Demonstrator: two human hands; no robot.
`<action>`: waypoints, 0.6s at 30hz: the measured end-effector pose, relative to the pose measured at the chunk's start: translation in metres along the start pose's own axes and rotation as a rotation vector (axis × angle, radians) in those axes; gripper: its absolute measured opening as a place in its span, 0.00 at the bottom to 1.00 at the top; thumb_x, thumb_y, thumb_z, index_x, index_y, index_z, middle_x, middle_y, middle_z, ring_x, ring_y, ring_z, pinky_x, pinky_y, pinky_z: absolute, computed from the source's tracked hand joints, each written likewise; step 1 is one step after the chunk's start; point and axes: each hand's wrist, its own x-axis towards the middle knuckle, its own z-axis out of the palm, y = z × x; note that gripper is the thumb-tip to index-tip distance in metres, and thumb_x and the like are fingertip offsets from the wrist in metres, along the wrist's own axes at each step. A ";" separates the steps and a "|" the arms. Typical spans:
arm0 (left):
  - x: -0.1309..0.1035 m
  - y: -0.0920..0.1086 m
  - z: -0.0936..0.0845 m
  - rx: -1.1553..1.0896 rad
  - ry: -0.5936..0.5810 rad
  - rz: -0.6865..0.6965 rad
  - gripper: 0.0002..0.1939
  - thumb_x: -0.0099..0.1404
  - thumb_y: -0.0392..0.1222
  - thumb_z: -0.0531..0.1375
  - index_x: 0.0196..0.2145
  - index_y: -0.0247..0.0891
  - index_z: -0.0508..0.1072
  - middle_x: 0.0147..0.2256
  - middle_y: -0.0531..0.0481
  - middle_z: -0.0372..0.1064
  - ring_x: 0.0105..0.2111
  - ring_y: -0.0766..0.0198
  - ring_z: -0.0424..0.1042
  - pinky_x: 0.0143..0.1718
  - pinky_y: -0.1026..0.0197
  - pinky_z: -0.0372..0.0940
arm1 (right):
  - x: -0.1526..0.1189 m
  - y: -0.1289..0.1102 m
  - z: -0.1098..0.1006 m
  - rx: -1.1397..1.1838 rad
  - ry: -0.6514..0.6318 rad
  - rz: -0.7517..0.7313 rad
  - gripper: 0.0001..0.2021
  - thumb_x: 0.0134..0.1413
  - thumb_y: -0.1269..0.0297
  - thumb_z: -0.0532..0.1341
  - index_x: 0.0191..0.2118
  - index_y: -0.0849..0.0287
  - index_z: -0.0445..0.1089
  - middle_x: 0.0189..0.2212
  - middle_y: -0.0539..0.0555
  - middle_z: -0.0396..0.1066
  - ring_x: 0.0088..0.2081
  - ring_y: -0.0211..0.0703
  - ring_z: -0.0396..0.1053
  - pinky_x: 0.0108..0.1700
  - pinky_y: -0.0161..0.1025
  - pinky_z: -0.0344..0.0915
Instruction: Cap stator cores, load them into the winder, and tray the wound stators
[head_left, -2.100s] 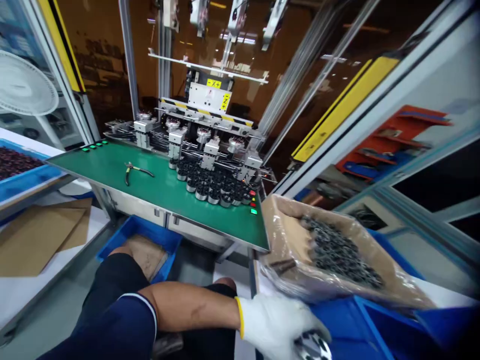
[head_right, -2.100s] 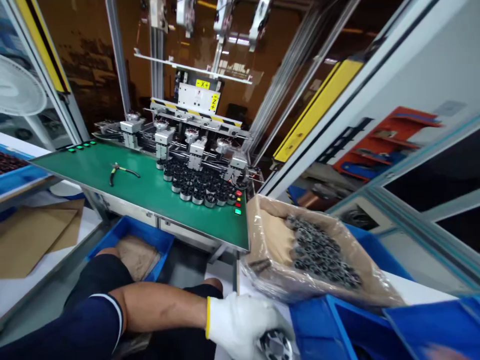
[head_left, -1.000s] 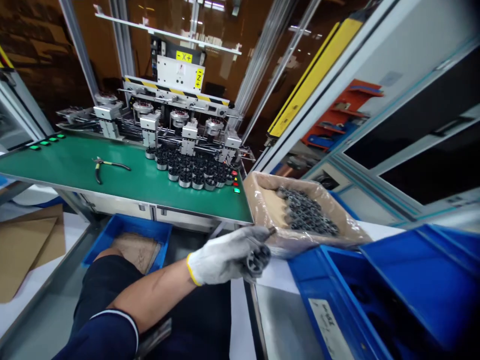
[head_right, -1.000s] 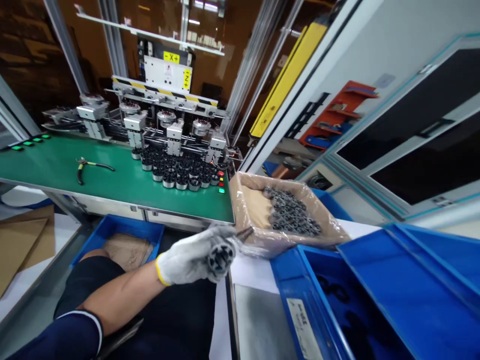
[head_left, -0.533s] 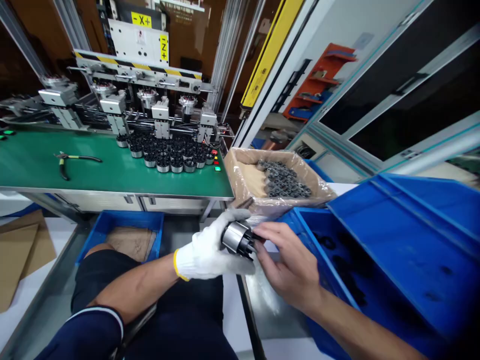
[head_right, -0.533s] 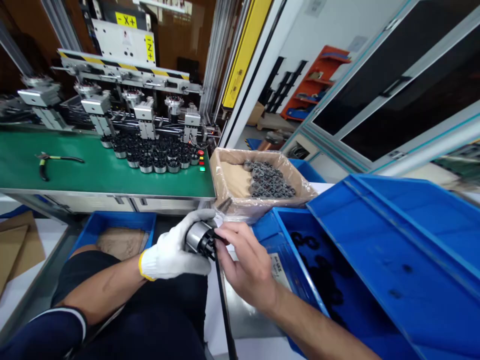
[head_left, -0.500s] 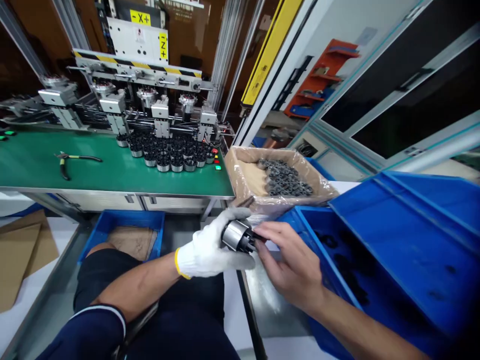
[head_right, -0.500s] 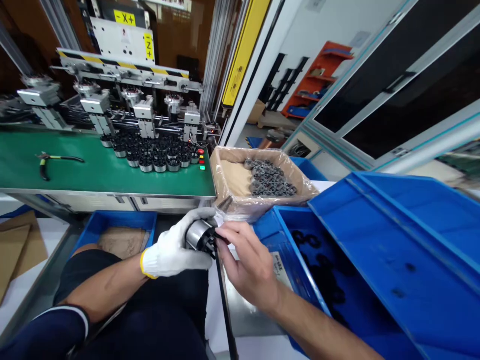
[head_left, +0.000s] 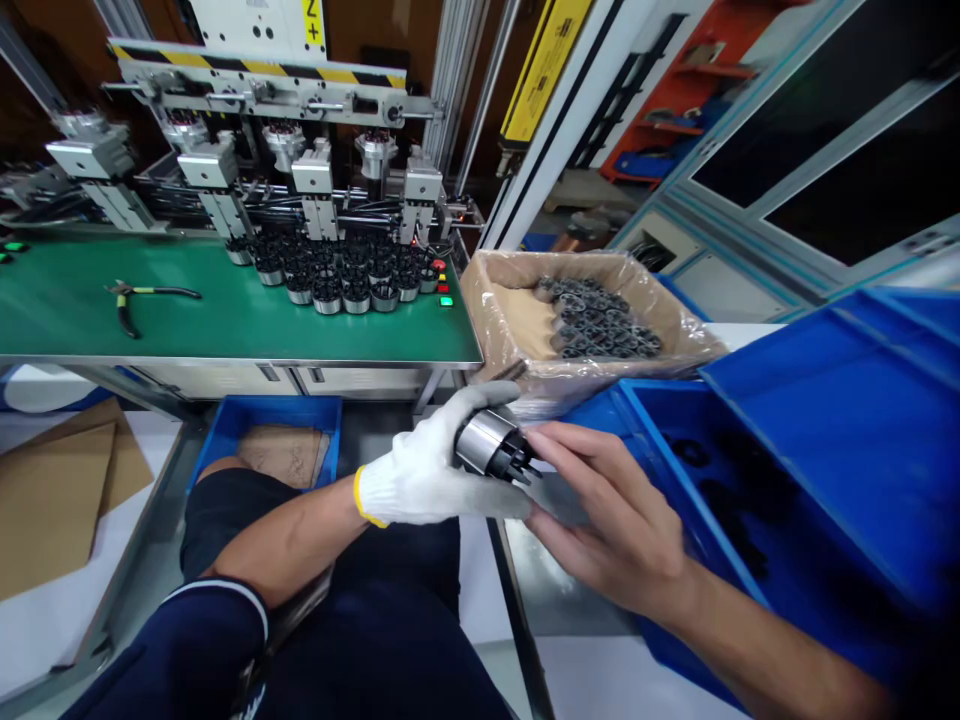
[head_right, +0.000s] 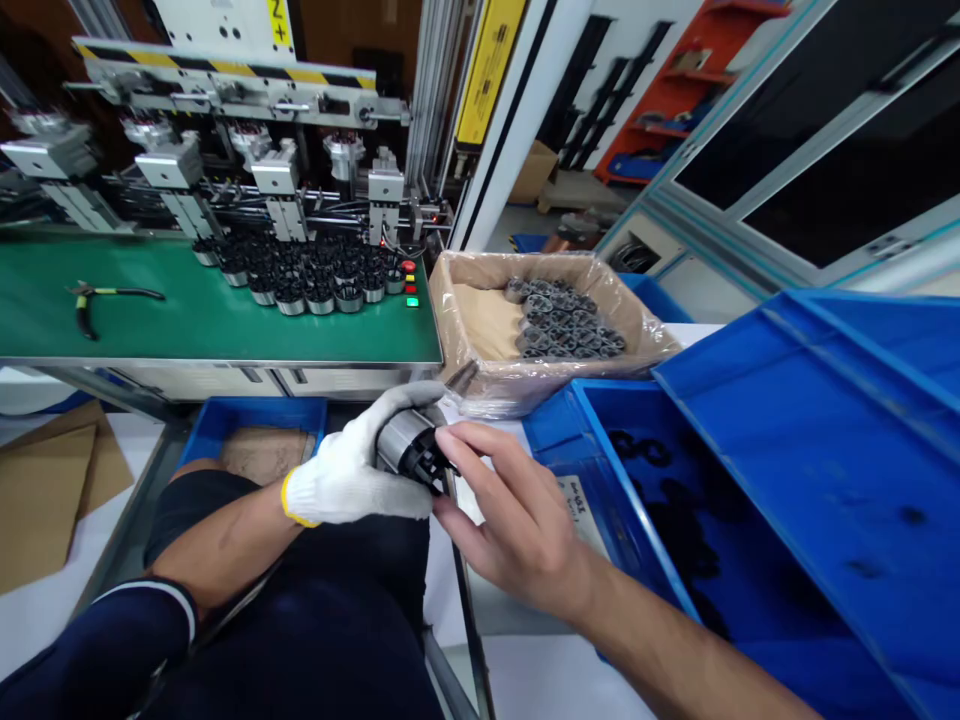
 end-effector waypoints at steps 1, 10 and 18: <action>-0.001 0.000 -0.001 0.023 -0.001 -0.006 0.48 0.50 0.45 0.74 0.65 0.41 0.61 0.49 0.47 0.72 0.45 0.56 0.74 0.51 0.53 0.70 | 0.000 0.000 0.000 0.002 0.007 0.001 0.34 0.57 0.77 0.63 0.69 0.61 0.58 0.49 0.65 0.71 0.49 0.55 0.73 0.45 0.47 0.76; 0.001 0.002 0.000 0.021 -0.002 -0.040 0.42 0.52 0.42 0.71 0.63 0.41 0.64 0.43 0.50 0.72 0.37 0.63 0.72 0.40 0.61 0.70 | 0.003 -0.005 0.002 0.030 0.022 0.048 0.31 0.56 0.79 0.63 0.65 0.61 0.63 0.49 0.64 0.72 0.50 0.52 0.74 0.51 0.47 0.76; 0.000 -0.014 0.007 -0.045 0.085 0.027 0.42 0.52 0.39 0.70 0.64 0.41 0.63 0.47 0.49 0.73 0.37 0.63 0.73 0.43 0.60 0.71 | 0.006 0.001 0.003 0.056 0.028 -0.029 0.32 0.56 0.80 0.62 0.67 0.61 0.61 0.51 0.65 0.71 0.55 0.56 0.71 0.56 0.53 0.74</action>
